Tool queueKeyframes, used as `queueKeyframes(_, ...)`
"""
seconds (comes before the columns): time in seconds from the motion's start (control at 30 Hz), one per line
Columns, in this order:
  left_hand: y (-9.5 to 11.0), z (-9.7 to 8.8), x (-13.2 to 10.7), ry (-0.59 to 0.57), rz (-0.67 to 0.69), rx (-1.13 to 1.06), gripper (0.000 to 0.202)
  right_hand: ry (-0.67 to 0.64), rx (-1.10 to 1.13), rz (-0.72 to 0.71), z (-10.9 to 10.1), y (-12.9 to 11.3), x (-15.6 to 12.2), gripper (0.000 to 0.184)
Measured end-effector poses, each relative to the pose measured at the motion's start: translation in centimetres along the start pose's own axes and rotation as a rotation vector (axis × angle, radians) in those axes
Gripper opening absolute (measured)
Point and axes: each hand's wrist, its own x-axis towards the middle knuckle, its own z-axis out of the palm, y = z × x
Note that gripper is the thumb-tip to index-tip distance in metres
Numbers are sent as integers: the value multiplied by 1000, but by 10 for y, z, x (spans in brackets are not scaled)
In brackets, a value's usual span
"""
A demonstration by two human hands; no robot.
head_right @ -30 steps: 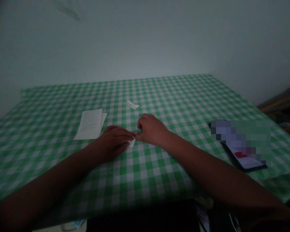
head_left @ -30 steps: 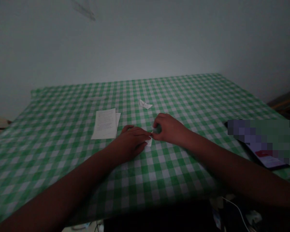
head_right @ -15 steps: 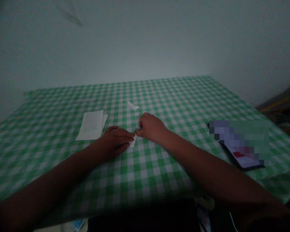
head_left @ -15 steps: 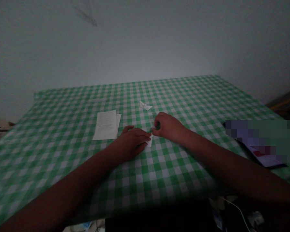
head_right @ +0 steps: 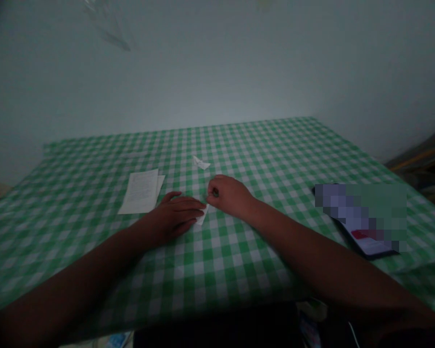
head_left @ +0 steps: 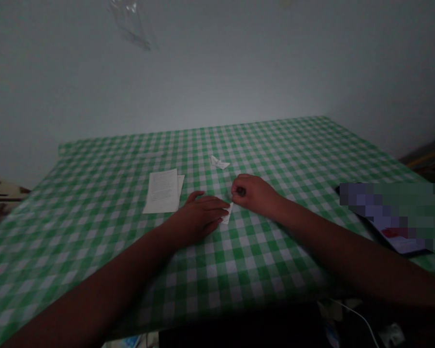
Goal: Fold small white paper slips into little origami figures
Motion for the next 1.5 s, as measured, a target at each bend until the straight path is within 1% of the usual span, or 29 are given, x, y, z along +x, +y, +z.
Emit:
queueKeyframes(0.1,0,0,-1,-12,2,8,26,-55,-23,7,-2,-3,-1,4)
queueKeyframes(0.23,-1,0,-1,-5,-10,21,25,-174,-28,7,-9,-6,-5,3)
queueKeyframes(0.3,-1,0,-1,3,-10,23,24,-196,-26,6,-11,-6,-6,5)
queueKeyframes(0.43,-1,2,0,12,-11,29,25,-187,-10,21,-11,-3,-7,14)
queueKeyframes(0.53,-1,2,1,8,-5,21,24,-188,-10,59,-10,-3,-5,17)
queueKeyframes(0.77,-4,4,0,-6,17,-5,27,-234,-53,152,-10,-11,2,21)
queueKeyframes(0.97,-5,4,1,-4,23,-15,27,-225,-69,159,-8,-12,2,23)
queueKeyframes(1.1,-5,3,1,5,27,-19,27,-237,-82,175,-7,-11,4,22)
queueKeyframes(1.27,-6,3,1,-9,23,-26,26,-198,-121,204,-6,-10,7,18)
queueKeyframes(1.33,-5,3,1,-9,20,-31,25,-209,-108,199,-7,-10,6,17)
queueKeyframes(1.5,-5,3,2,6,20,-21,26,-235,-78,156,-10,-10,3,22)
